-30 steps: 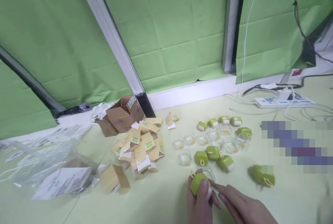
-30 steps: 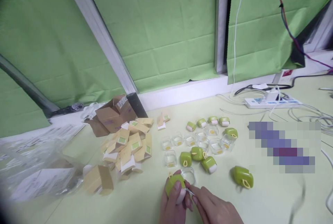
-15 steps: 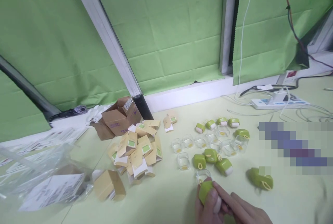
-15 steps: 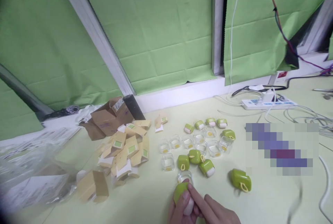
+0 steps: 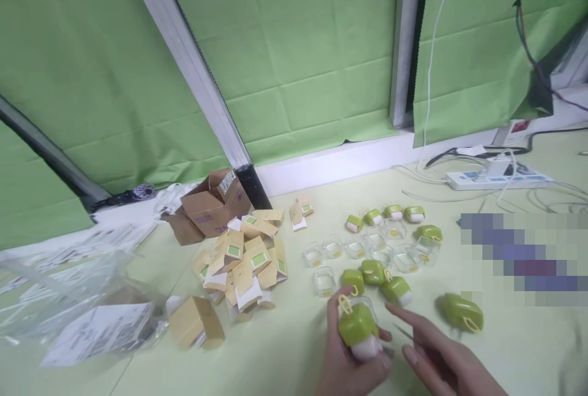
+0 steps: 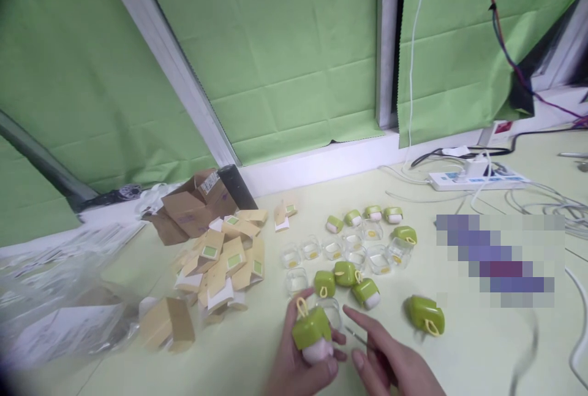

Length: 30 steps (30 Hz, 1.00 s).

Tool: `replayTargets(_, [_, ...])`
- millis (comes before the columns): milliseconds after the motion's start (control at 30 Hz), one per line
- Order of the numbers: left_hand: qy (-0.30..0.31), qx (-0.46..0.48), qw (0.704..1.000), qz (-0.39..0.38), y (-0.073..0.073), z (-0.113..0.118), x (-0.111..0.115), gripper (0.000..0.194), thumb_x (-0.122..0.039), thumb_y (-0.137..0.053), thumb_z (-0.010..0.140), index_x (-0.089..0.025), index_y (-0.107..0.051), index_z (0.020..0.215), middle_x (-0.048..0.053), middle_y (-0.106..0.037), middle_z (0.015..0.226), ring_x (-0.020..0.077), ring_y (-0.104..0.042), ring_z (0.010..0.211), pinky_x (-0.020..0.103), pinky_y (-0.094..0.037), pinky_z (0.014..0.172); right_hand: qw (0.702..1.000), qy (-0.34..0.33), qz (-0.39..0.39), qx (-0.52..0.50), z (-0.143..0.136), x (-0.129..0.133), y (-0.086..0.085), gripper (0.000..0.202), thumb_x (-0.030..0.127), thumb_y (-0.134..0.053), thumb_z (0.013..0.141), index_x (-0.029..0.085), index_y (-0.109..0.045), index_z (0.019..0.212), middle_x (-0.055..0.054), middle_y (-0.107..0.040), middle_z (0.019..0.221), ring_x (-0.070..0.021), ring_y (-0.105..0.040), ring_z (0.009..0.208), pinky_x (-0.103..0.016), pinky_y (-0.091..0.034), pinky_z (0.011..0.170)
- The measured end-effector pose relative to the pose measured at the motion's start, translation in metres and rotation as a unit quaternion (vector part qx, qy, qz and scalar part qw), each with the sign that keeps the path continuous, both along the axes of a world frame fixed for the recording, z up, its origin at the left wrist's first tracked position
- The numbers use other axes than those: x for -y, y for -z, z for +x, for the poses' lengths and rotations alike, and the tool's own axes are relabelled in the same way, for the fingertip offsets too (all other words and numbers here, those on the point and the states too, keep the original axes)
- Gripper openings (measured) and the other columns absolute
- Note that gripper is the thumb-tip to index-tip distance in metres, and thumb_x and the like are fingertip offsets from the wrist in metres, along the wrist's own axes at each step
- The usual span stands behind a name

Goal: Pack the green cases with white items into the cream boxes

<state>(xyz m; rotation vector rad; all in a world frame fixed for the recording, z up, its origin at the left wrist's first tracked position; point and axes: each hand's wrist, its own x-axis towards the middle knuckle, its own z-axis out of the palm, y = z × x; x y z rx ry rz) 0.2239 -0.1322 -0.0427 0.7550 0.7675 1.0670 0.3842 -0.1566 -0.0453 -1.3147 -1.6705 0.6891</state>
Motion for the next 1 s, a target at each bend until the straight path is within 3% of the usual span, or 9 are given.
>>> replayTargets(133, [-0.039,-0.096,0.992,0.066,-0.012,-0.001,-0.018,0.066,-0.026,-0.077,0.062,-0.023,-0.04,0.116,0.0,-0.06,0.076,0.0144,-0.054,0.068,0.026,-0.039,0.065,1.0,0.028,-0.012,0.005,0.003,-0.011,-0.012,0.035,0.039,-0.052,0.083,0.028,-0.063,0.114,0.002,-0.063,0.053,-0.0188,-0.063,0.051,-0.022,-0.053,0.048])
replayTargets(300, [-0.092,-0.284,0.944,0.141,0.004,0.006,-0.021,0.036,-0.02,-0.061,0.075,-0.018,-0.053,0.109,0.01,-0.057,0.108,0.0232,-0.049,0.103,0.031,-0.032,0.091,1.0,0.006,-0.023,0.001,0.001,-0.012,-0.004,0.031,0.041,-0.045,0.087,0.028,-0.064,0.108,0.0,-0.067,0.058,-0.021,-0.066,0.058,-0.023,-0.054,0.05])
replayTargets(433, [-0.1,-0.352,0.918,0.154,0.017,0.011,-0.015,0.039,-0.015,-0.063,0.072,-0.017,-0.055,0.109,0.012,-0.055,0.114,0.0262,-0.042,0.111,0.033,-0.027,0.097,0.999,0.0,-0.041,-0.001,0.001,-0.013,0.002,0.028,0.038,-0.043,0.089,0.024,-0.06,0.108,-0.002,-0.071,0.075,-0.0195,-0.068,0.069,-0.022,-0.055,0.062])
replayTargets(600, [-0.13,-0.348,0.912,0.176,0.022,0.011,-0.016,0.039,-0.03,-0.061,0.076,-0.017,-0.053,0.113,0.014,-0.055,0.115,0.0271,-0.043,0.112,0.037,-0.029,0.097,0.999,-0.026,-0.026,0.026,-0.005,-0.016,-0.004,0.023,0.034,-0.035,0.094,0.024,-0.055,0.099,-0.002,-0.069,0.079,-0.0172,-0.068,0.073,-0.022,-0.053,0.066])
replayTargets(800, [-0.129,-0.465,0.812,0.329,0.012,-0.001,-0.019,0.033,-0.028,-0.057,0.079,-0.025,-0.057,0.111,0.009,-0.061,0.107,0.0269,-0.05,0.105,0.044,-0.031,0.095,0.996,-0.021,0.02,0.086,-0.011,-0.017,-0.012,0.023,0.036,-0.036,0.093,0.026,-0.056,0.1,0.0,-0.069,0.068,-0.0168,-0.067,0.056,-0.023,-0.052,0.054])
replayTargets(867, [-0.144,-0.446,0.821,0.326,0.005,-0.001,-0.018,0.032,-0.028,-0.06,0.076,-0.027,-0.061,0.109,0.008,-0.062,0.107,0.0275,-0.05,0.106,0.043,-0.031,0.096,0.996,-0.018,0.03,0.086,-0.011,-0.016,-0.012,0.023,0.037,-0.036,0.093,0.026,-0.056,0.096,0.0,-0.069,0.066,-0.0168,-0.067,0.055,-0.022,-0.051,0.052])
replayTargets(900, [-0.146,-0.418,0.843,0.305,0.002,-0.001,-0.018,0.032,-0.03,-0.062,0.076,-0.026,-0.062,0.107,0.008,-0.062,0.108,0.0276,-0.05,0.107,0.042,-0.032,0.096,0.996,-0.014,0.029,0.081,-0.011,-0.015,-0.012,0.023,0.038,-0.036,0.093,0.026,-0.055,0.096,0.0,-0.068,0.066,-0.0166,-0.066,0.055,-0.022,-0.051,0.052])
replayTargets(1000, [-0.133,-0.232,0.951,0.156,-0.009,0.002,-0.018,0.041,-0.043,-0.062,0.075,-0.021,-0.06,0.109,0.011,-0.061,0.109,0.0272,-0.054,0.103,0.038,-0.039,0.089,0.998,0.0,0.006,0.057,-0.012,-0.013,-0.011,0.022,0.038,-0.035,0.094,0.024,-0.051,0.098,0.0,-0.066,0.063,-0.0162,-0.066,0.057,-0.021,-0.05,0.052])
